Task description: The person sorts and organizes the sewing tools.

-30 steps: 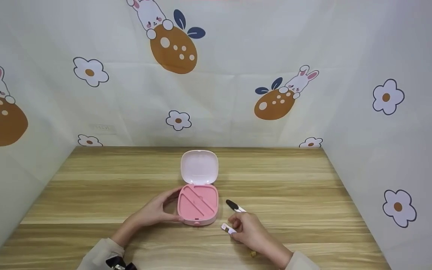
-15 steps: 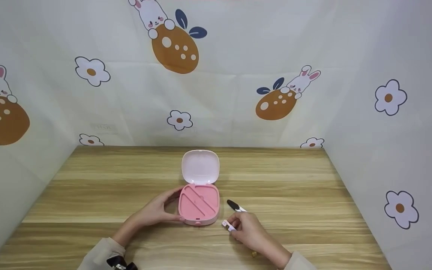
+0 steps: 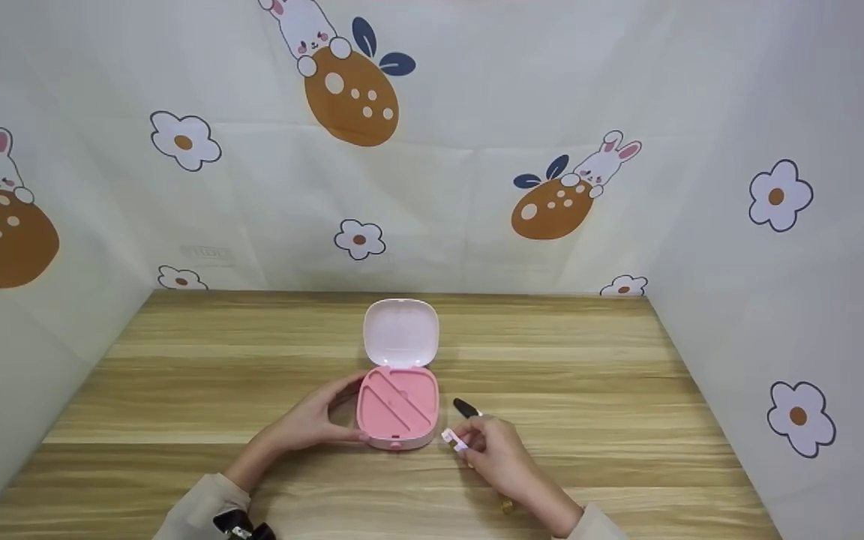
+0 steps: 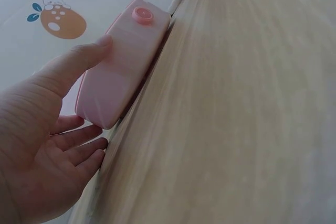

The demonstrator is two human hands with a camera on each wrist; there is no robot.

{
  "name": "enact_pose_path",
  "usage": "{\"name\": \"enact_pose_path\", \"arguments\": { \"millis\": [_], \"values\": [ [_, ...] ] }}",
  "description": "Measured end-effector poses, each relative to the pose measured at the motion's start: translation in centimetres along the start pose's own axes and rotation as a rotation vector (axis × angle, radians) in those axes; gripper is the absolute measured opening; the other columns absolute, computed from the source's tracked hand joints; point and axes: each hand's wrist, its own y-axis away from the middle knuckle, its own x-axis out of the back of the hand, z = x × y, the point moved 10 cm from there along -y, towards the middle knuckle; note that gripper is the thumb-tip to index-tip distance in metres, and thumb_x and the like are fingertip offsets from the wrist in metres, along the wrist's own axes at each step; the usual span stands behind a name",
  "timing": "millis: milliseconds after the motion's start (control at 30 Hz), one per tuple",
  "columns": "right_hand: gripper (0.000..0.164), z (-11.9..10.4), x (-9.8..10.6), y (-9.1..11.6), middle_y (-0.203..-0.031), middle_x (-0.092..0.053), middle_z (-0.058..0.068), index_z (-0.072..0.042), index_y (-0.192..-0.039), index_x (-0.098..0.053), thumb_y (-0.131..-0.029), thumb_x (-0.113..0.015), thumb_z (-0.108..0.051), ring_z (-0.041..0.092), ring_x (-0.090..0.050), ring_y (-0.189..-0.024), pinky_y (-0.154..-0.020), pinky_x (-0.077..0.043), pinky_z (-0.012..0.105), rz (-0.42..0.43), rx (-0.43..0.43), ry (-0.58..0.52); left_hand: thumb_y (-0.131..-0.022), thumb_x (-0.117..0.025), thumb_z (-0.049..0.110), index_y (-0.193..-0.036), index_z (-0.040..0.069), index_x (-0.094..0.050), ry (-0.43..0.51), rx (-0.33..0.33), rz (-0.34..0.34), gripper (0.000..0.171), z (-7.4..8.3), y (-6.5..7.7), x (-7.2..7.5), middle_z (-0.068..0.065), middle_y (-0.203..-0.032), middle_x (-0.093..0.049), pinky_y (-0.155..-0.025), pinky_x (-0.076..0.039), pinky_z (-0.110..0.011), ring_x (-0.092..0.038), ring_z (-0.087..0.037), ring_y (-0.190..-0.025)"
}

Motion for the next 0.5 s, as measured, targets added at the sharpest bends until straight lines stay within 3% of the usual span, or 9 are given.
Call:
{"name": "enact_pose_path", "arguments": {
  "millis": [167, 500],
  "values": [
    [0.018, -0.6, 0.2, -0.1, -0.091, -0.073, 0.018, 0.012, -0.107, -0.071, -0.089, -0.071, 0.011, 0.014, -0.069, -0.079, -0.066, -0.06, 0.02, 0.004, 0.021, -0.013, -0.08, -0.094, 0.025, -0.159, 0.002, -0.042, 0.016, -0.013, -0.007, 0.097, 0.1, 0.0, -0.1, -0.016, -0.161, -0.049, -0.128, -0.032, -0.052, -0.046, -0.033, -0.149],
    [0.018, -1.3, 0.8, -0.4, -0.094, -0.074, 0.014, 0.011, -0.107, -0.072, -0.09, -0.072, 0.008, 0.006, -0.065, -0.083, -0.072, -0.061, 0.019, 0.074, 0.037, 0.008, -0.082, -0.093, 0.026, -0.159, 0.003, -0.042, 0.02, -0.027, -0.02, 0.096, 0.3, 0.0, -0.1, -0.015, -0.161, -0.048, -0.128, -0.033, -0.051, -0.045, -0.033, -0.149]
  ]
}}
